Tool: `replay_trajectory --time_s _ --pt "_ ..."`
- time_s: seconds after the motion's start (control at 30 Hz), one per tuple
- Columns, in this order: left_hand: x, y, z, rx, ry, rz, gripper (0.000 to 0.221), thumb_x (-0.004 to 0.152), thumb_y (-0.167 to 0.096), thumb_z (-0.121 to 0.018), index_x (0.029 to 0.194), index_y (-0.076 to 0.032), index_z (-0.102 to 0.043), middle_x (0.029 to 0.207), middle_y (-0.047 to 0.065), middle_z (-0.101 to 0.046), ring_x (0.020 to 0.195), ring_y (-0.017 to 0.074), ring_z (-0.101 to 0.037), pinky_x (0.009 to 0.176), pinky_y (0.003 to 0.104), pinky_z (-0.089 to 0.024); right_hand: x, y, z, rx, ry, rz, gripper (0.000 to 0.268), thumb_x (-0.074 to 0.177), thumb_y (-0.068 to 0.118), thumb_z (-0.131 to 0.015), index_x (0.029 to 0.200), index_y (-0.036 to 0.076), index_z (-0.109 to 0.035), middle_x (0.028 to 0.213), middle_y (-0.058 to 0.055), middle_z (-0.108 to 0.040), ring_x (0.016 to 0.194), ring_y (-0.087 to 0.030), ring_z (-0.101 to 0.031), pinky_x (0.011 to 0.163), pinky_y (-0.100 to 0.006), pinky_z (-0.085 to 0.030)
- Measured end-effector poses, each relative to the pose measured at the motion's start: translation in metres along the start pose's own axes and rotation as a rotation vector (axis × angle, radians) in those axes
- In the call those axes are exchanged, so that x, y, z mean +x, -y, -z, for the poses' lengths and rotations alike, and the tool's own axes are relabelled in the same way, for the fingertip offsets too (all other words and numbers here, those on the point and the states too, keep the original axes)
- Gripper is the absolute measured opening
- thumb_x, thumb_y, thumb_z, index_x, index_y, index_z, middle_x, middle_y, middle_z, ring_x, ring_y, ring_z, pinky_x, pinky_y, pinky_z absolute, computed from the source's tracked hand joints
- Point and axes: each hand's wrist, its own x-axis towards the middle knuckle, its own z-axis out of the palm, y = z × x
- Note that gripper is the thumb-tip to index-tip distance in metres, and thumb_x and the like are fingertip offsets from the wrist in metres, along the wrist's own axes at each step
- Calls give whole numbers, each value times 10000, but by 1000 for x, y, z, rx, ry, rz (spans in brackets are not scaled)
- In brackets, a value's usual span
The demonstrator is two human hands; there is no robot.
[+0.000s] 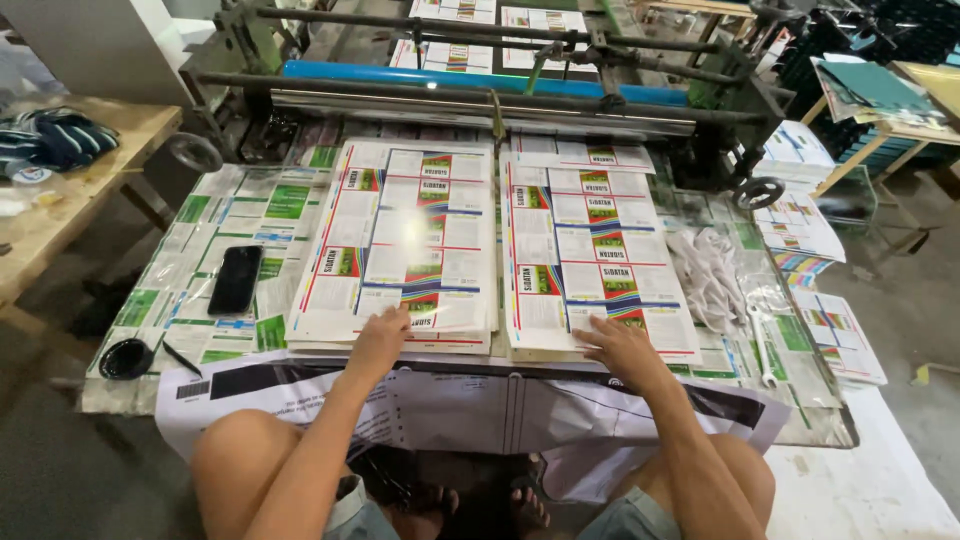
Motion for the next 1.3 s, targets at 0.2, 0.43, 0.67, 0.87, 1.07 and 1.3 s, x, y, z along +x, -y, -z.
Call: replay_trajectory --time_s 0.2,0.43,0.67,0.87,1.07,1.3 --pt "5 7 -13 -92 -103 -155 148 975 -159 -574 1052 -61 -654 1149 143 -693 1130 400 -644 987 569 -474 -2 48 59 -111 -336 29 95 894 127 -645 974 132 -697 856 -63 -734 888 -282 -708 914 -446 -498" --pt "35 26 -33 18 -58 -227 185 990 -174 -550 1104 -67 -649 1353 139 -644 1312 398 -553 1080 576 -415 -1 44 43 -108 -313 -68 69 851 177 -712 817 120 -692 767 -64 -716 812 -294 -697 832 -432 -508" --pt "76 49 -49 -14 -26 -188 257 1039 -175 -499 1234 -80 -637 1450 150 -578 1394 390 -487 1135 564 -377 -3 41 37 -45 -208 -144 365 796 148 -723 1155 210 -711 1140 -69 -721 1068 -293 -664 972 -482 -468" --pt "101 48 -41 -31 11 -161 265 1049 -235 -505 1245 -99 -620 1500 131 -536 1431 369 -452 1165 566 -342 -12 29 31 -83 -22 -283 617 824 163 -711 1412 285 -571 1430 -59 -582 1312 -274 -542 1097 -563 -374" --pt "123 57 -40 13 58 -169 267 1059 -221 -482 1286 -131 -588 1544 112 -504 1459 355 -425 1177 603 -311 -14 30 42 -78 -36 -312 543 855 164 -692 1375 281 -592 1419 -51 -604 1305 -255 -563 1101 -572 -369" --pt "140 70 -50 165 85 -55 430 1019 -195 -499 1449 -174 -500 1603 118 -393 1503 379 -312 1181 647 -251 0 46 67 -62 -308 -277 391 857 115 -701 1228 238 -715 1234 -23 -710 1192 -234 -637 1133 -536 -347"
